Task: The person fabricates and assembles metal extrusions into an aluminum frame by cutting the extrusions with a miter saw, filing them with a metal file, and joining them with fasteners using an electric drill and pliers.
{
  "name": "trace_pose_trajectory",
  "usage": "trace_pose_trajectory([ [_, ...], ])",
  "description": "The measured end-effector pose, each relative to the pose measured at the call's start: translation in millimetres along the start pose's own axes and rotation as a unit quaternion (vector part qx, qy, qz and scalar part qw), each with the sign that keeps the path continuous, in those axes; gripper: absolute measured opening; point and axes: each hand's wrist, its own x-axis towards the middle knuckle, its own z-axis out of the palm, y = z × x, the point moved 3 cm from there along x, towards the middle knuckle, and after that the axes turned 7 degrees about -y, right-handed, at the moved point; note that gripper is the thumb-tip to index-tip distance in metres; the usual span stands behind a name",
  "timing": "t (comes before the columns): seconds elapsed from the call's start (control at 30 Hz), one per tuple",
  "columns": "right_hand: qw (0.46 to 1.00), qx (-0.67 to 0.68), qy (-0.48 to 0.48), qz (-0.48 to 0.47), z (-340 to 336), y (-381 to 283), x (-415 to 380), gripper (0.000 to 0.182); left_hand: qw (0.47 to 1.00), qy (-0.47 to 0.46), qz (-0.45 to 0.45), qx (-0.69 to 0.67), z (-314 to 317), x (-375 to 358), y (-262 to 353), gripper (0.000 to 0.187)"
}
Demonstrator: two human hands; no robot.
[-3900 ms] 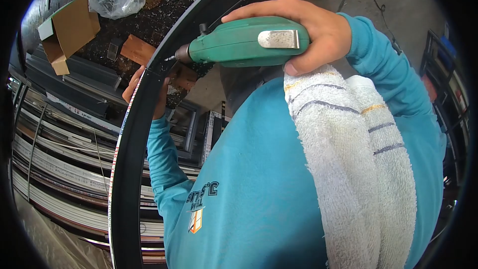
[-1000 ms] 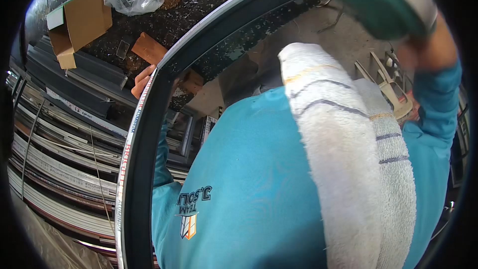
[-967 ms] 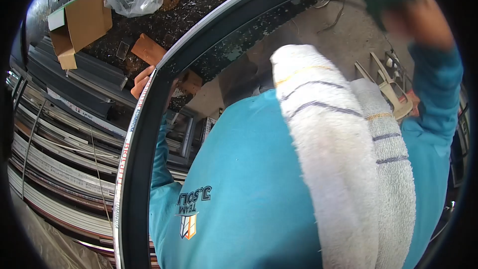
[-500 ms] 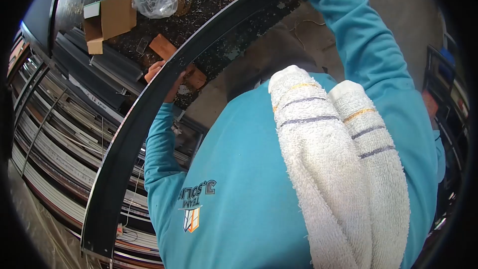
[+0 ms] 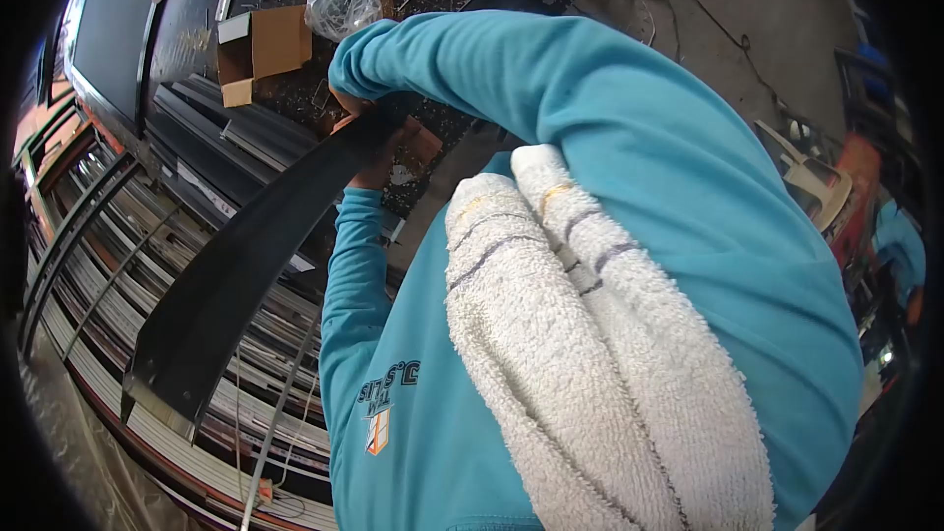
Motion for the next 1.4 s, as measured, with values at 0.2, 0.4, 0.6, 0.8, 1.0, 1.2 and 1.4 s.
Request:
trace_pose_trajectory([
  [0.2,0.998,0.061,0.005,0.0,-2,3,-15,0.045,0.992,0.122,0.013,0.008,14,-1,-6,0.038],
  [0.4,0.983,-0.007,0.148,0.107,-29,24,-33,0.044,0.991,0.129,-0.017,-0.008,28,-12,-26,0.044],
  [0.6,0.96,0.127,0.184,-0.169,1,44,-51,0.027,0.994,0.05,-0.094,0.022,20,-17,-7,0.044],
  [0.8,0.919,-0.132,0.296,-0.227,54,27,-73,0.069,0.993,0.105,-0.03,0.044,35,-24,-10,0.048],
  [1.0,0.904,-0.126,0.291,-0.285,57,30,-68,0.059,0.97,0.239,-0.047,0.013,37,-28,15,0.059],
  [1.2,0.844,0.04,0.39,-0.366,13,71,-130,0.042,0.963,0.21,-0.164,-0.038,36,-32,24,0.053],
  [1.4,0.833,0.086,0.538,-0.093,-132,247,-216,0.031,0.84,0.348,-0.323,-0.262,80,-32,134,0.033],
])
